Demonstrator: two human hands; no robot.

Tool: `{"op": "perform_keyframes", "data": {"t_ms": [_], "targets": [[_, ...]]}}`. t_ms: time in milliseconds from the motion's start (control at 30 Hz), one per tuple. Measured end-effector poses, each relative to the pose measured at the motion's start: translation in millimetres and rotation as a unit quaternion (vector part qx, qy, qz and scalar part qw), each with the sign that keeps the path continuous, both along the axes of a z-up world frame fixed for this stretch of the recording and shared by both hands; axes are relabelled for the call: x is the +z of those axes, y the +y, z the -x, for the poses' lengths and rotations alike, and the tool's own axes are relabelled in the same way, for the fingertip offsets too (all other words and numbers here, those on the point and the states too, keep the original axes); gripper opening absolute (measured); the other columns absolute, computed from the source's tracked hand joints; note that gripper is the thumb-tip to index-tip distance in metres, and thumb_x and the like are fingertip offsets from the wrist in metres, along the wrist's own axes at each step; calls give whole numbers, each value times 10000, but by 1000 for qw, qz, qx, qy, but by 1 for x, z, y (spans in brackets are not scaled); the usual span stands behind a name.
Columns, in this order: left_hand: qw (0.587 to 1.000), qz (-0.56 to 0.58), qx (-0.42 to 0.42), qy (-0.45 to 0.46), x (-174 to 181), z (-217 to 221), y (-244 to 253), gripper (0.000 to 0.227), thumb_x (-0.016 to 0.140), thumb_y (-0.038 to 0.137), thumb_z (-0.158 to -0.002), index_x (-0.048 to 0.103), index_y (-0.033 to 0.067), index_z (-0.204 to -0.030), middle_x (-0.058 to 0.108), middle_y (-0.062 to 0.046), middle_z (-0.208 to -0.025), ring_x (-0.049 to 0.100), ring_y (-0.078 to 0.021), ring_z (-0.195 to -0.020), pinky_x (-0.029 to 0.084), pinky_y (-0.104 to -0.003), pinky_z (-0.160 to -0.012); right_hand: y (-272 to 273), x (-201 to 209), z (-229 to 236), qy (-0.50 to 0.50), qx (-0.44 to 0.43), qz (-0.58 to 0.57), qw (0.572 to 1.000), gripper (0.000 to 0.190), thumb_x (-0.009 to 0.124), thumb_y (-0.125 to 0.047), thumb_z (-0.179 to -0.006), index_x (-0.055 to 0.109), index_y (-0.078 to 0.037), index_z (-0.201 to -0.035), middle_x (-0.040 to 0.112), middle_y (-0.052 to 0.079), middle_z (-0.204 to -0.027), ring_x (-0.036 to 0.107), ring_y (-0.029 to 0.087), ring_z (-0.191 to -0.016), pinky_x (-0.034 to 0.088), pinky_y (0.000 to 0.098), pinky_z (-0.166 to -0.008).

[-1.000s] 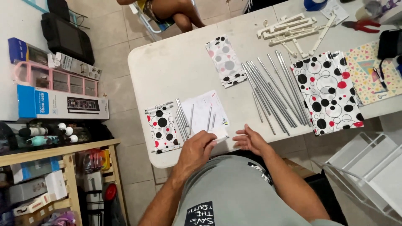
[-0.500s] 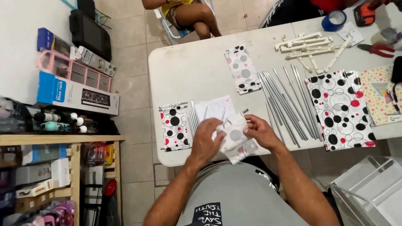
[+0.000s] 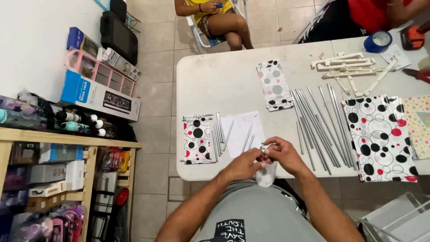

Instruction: Disassembling a portable shelf unit by gathering the metal support rods and fabric liners, wrapping them together, and placing them into a plastic bag.

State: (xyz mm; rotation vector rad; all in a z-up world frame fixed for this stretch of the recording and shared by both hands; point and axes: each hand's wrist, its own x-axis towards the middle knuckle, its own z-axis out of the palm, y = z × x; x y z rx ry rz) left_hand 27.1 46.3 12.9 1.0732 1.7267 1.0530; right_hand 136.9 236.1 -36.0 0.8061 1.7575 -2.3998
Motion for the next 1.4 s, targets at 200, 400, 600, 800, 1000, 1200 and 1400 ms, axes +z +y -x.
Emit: {"op": "perform_keyframes", "data": {"t_ms": [200,400,600,800,1000,1200,1400], "targets": [[986,159,-46,-27,-31,-12,-12,287,660,287,-983,664,113,-1211,714,-154,-1141,683,-365,-1136,544,-497,-932,-8,-48,-23,-172,24,-112,978,371,757,-97,-863,676,47,-1195,747,209,-830,734,277,-746,617,374,-683],[946,319,-25,-55,26,0,-33,311,589,320,-1001,620,151,-1261,657,-80,-1345,618,-250,-1201,480,-405,-1019,-4,-112,-53,-355,134,-331,864,788,796,-365,-851,436,-175,-1525,440,81,-1594,496,301,-1416,422,481,-1151],[967,252,17,-35,-12,14,-51,342,640,365,-968,658,146,-1231,715,-108,-1232,672,-300,-1194,538,-458,-971,13,-178,-66,-280,296,-551,728,911,810,-337,-824,347,-92,-1569,344,245,-1620,408,426,-1482,492,519,-1150],[964,257,68,-31,1,17,-62,342,639,356,-961,656,144,-1229,717,-100,-1225,673,-292,-1191,539,-448,-977,9,-217,-66,-239,230,-685,648,552,547,-171,-922,454,-77,-1458,502,173,-1427,654,355,-1181,665,456,-853],[957,274,89,-43,1,10,-85,342,641,333,-968,655,123,-1238,712,-128,-1222,671,-314,-1193,537,-454,-983,21,-212,-45,-301,249,-583,713,333,527,-138,-938,490,-107,-1268,551,142,-1198,759,343,-973,651,495,-775],[956,275,96,-37,-10,9,-93,334,658,358,-959,670,165,-1231,723,-88,-1200,683,-280,-1179,540,-428,-972,39,-228,-26,-328,307,-449,772,291,693,-208,-834,738,-126,-1110,765,177,-1097,747,401,-1098,602,502,-898],[971,203,125,15,-26,14,-83,464,681,340,-943,599,129,-1349,649,-149,-1325,609,-333,-1284,497,-483,-1058,-2,-57,-6,-174,300,-414,841,194,710,-218,-785,668,-84,-917,730,186,-904,727,416,-933,542,500,-789]]}}
